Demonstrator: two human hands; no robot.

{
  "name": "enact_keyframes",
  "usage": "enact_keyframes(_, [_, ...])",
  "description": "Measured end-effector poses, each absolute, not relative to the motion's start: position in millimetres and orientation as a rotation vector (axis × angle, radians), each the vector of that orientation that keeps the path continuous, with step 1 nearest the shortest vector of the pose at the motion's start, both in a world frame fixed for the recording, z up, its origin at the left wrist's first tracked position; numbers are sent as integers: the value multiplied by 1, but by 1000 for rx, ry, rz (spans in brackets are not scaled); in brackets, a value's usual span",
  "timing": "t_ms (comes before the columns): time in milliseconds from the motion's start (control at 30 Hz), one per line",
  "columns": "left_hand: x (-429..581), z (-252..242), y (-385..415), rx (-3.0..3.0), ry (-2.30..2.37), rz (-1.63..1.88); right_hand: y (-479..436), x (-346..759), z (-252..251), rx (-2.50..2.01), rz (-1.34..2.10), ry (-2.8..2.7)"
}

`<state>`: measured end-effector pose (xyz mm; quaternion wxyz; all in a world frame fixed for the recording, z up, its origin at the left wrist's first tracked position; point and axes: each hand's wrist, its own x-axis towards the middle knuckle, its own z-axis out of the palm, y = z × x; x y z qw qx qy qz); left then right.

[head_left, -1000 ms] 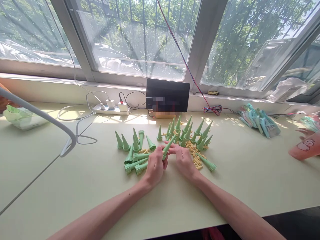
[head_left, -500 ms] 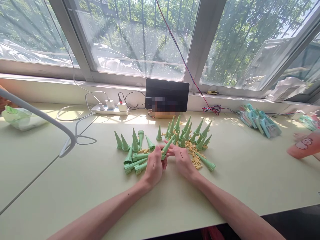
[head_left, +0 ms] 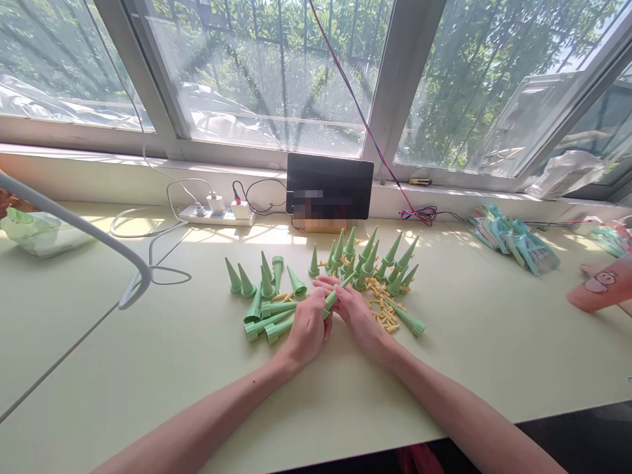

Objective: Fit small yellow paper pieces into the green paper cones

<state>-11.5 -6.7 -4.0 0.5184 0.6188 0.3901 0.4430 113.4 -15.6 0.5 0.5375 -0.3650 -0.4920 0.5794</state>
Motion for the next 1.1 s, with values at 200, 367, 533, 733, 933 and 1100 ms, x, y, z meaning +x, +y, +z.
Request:
enact_keyframes(200, [-11,-8,-5,1540,947,1002,-14,111,-5,-858,1532,-1165])
enact_keyframes(367, [-11,-7,-6,1651,924,936,-16,110,-4,-796,1670,-1112])
enact_keyframes(533, [-10,1,-10,1752,889,946,-19,107,2,-796,1700,-1084])
enact_keyframes(733, [-8,7,-12,1666,882,1035,-16,105,-2,-918,1602,-1122])
enact_keyframes(933, [-8,3,-10,1725,883,1100,-17,104,2,-1020,1499,-1173])
enact_keyframes(1100, [-10,1,-7,1822,903,968,-17,104,2,-1116,1268,-1200])
